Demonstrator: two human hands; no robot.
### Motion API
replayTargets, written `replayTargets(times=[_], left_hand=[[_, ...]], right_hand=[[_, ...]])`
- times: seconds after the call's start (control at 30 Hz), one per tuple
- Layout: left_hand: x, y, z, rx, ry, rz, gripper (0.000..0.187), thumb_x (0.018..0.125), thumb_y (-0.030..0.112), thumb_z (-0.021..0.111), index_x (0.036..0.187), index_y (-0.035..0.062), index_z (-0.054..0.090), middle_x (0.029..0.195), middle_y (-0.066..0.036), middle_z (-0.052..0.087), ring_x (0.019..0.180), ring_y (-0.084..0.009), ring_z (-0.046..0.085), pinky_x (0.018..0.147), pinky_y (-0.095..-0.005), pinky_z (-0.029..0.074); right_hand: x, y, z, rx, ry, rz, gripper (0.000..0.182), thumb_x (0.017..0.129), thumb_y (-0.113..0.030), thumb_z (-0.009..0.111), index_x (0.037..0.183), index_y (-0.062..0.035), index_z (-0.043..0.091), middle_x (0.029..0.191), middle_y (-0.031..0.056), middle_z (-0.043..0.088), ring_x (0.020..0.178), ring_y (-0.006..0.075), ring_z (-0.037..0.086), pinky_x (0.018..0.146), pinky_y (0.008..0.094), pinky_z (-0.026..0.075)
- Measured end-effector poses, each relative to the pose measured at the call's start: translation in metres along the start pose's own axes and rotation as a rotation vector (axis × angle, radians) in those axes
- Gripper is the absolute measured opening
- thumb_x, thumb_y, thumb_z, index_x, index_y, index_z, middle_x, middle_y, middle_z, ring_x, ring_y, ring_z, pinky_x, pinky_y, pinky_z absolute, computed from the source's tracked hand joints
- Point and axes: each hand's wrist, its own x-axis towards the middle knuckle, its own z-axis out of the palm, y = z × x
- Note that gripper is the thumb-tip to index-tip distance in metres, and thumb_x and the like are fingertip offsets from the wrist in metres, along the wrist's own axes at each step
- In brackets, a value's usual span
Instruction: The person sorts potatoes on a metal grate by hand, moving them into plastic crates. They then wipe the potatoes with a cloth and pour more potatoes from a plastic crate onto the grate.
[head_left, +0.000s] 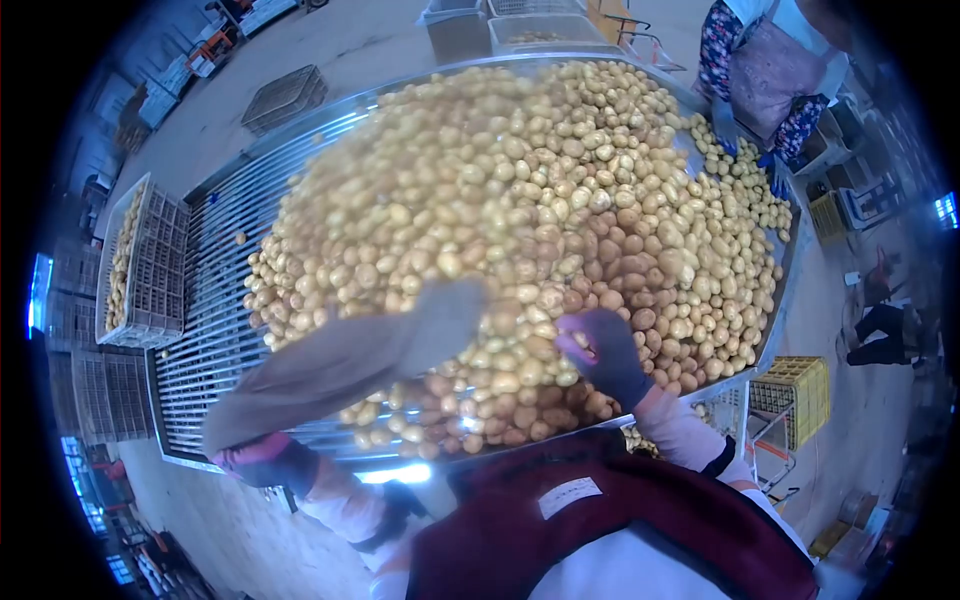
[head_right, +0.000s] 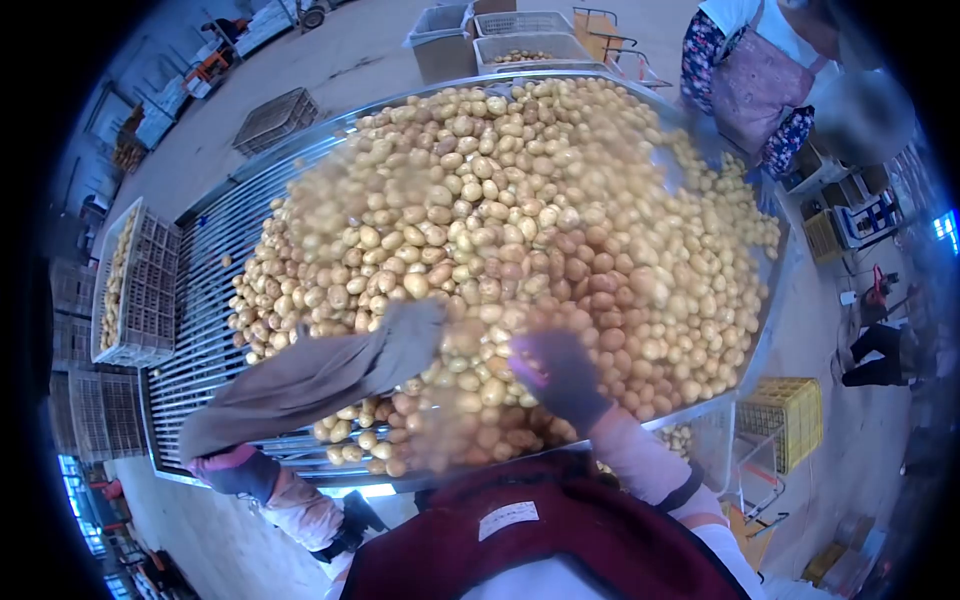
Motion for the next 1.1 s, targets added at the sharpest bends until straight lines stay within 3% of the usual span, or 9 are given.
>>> replayTargets(times=[0.1,0.2,0.3,0.57,0.67,0.8,0.83,0.9,1.1], left_hand=[[-0.031,-0.019,-0.021,0.031,-0.111,-0.132,0.032,0.099,0.026,0.054,0.115,-0.0013,0.058,0.112,-0.014,0.063,0.106,-0.0253,0.063,0.097,-0.0404,0.052],[-0.076,-0.043,0.0,0.079,-0.1,-0.759,0.031,0.099,0.024,0.056,0.118,0.0,0.058,0.107,-0.009,0.058,0.101,-0.0203,0.057,0.093,-0.0339,0.047],[-0.13,-0.046,0.007,0.264,-0.427,-0.437,0.04,0.097,0.02,0.061,0.129,-0.0021,0.054,0.119,-0.012,0.056,0.11,-0.0215,0.053,0.098,-0.0358,0.043],[-0.191,0.021,0.092,0.177,-1.007,0.163,0.05,0.091,0.019,0.067,0.136,0.004,0.054,0.136,-0.017,0.053,0.13,-0.0378,0.047,0.111,-0.0511,0.035],[-0.221,0.021,0.11,0.254,-1.152,0.323,0.057,0.09,0.032,0.066,0.139,0.0066,0.052,0.143,-0.017,0.048,0.138,-0.0425,0.038,0.116,-0.0578,0.027],[-0.239,0.012,0.12,0.461,-1.289,0.434,0.066,0.09,0.038,0.066,0.146,0.0089,0.047,0.153,-0.017,0.039,0.146,-0.0462,0.025,0.12,-0.0636,0.015],[-0.241,0.012,0.122,0.472,-1.314,0.41,0.068,0.09,0.039,0.066,0.147,0.0093,0.046,0.154,-0.017,0.037,0.147,-0.0469,0.022,0.12,-0.0646,0.013],[-0.244,0.009,0.12,0.45,-1.279,0.442,0.069,0.089,0.04,0.066,0.147,0.0093,0.045,0.155,-0.017,0.037,0.148,-0.0466,0.022,0.12,-0.0643,0.013],[-0.239,0.005,0.114,0.44,-1.266,0.496,0.069,0.089,0.039,0.067,0.147,0.0088,0.045,0.154,-0.017,0.038,0.148,-0.0458,0.024,0.121,-0.0616,0.016]], right_hand=[[-0.006,-0.009,0.022,-0.199,-0.179,-0.09,0.039,0.086,-0.017,0.071,0.123,-0.0087,0.063,0.117,0.016,0.064,0.096,0.034,0.063,0.084,0.0423,0.051],[-0.007,0.02,0.045,-0.077,-0.197,-0.054,0.043,0.091,-0.02,0.068,0.131,-0.0062,0.059,0.123,0.0117,0.063,0.102,0.0293,0.065,0.087,0.0394,0.052],[0.004,0.013,0.032,0.598,-0.332,0.536,0.05,0.094,-0.021,0.067,0.139,-0.0043,0.054,0.131,0.0075,0.059,0.114,0.0246,0.063,0.095,0.0371,0.052],[0.006,0.015,0.02,1.226,-0.368,0.69,0.041,0.097,-0.016,0.063,0.136,-0.0052,0.056,0.134,0.0071,0.056,0.113,0.0188,0.061,0.098,0.0333,0.052],[0.016,0.024,0.023,1.193,-0.3,0.522,0.04,0.097,-0.021,0.062,0.135,-0.0089,0.056,0.128,0.0055,0.058,0.111,0.0202,0.062,0.095,0.0343,0.052],[0.063,0.011,0.032,0.384,-0.33,0.482,0.041,0.095,-0.026,0.063,0.133,-0.0122,0.057,0.125,0.0079,0.062,0.106,0.0234,0.065,0.09,0.0375,0.053],[0.061,0.028,0.058,0.026,-0.113,0.005,0.039,0.09,-0.02,0.063,0.127,-0.0115,0.062,0.124,0.0112,0.064,0.104,0.0262,0.066,0.087,0.0387,0.054],[0.06,0.042,0.095,-0.167,-0.179,-0.048,0.039,0.088,-0.016,0.061,0.127,-0.0118,0.063,0.124,0.0116,0.064,0.105,0.0291,0.065,0.089,0.0404,0.053],[0.065,0.054,0.108,0.018,-0.195,-0.118,0.049,0.081,-0.014,0.07,0.129,-0.01,0.061,0.125,0.0133,0.064,0.11,0.0321,0.064,0.096,0.0414,0.05]])
